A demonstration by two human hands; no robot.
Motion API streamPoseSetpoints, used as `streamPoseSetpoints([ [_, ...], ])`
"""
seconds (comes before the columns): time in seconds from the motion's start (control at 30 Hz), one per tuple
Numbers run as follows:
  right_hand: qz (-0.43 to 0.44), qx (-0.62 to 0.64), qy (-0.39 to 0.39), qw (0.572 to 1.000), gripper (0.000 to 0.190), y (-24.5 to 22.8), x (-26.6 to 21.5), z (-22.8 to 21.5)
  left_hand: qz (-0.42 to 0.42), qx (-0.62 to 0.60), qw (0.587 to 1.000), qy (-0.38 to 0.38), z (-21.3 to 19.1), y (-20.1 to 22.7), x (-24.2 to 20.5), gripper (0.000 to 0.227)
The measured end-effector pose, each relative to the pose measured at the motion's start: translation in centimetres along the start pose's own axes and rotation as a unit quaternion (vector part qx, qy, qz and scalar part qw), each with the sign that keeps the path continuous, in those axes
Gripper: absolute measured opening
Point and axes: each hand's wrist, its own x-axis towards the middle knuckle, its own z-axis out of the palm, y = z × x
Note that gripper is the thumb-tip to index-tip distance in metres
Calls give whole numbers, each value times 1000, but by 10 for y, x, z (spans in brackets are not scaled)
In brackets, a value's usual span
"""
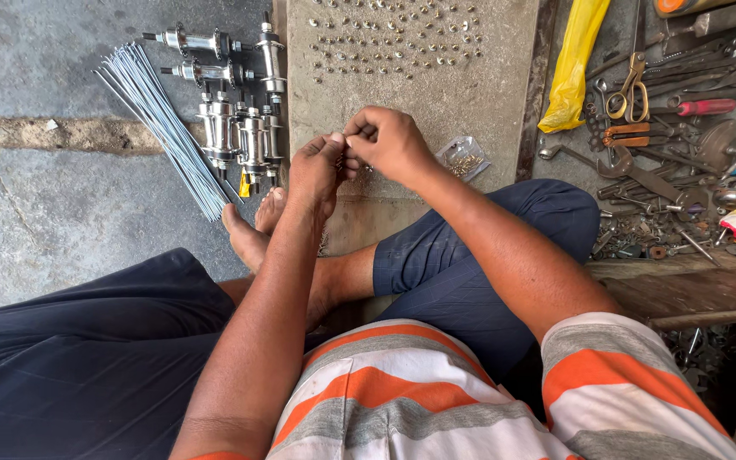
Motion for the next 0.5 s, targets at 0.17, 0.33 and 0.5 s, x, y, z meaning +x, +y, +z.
streamPoseSetpoints([
  [0.17,-20,-105,-1,994,4,17,12,-7,-9,-3,1000,-14,4,3,-2,25],
  [0.33,-25,-203,174,963,5,64,70,-66,18,52,998,-15,5,4,-3,24],
  [0.5,-136,-333,219,907,14,94,97,-85,44,28,999,-4,2,6,-3,16],
])
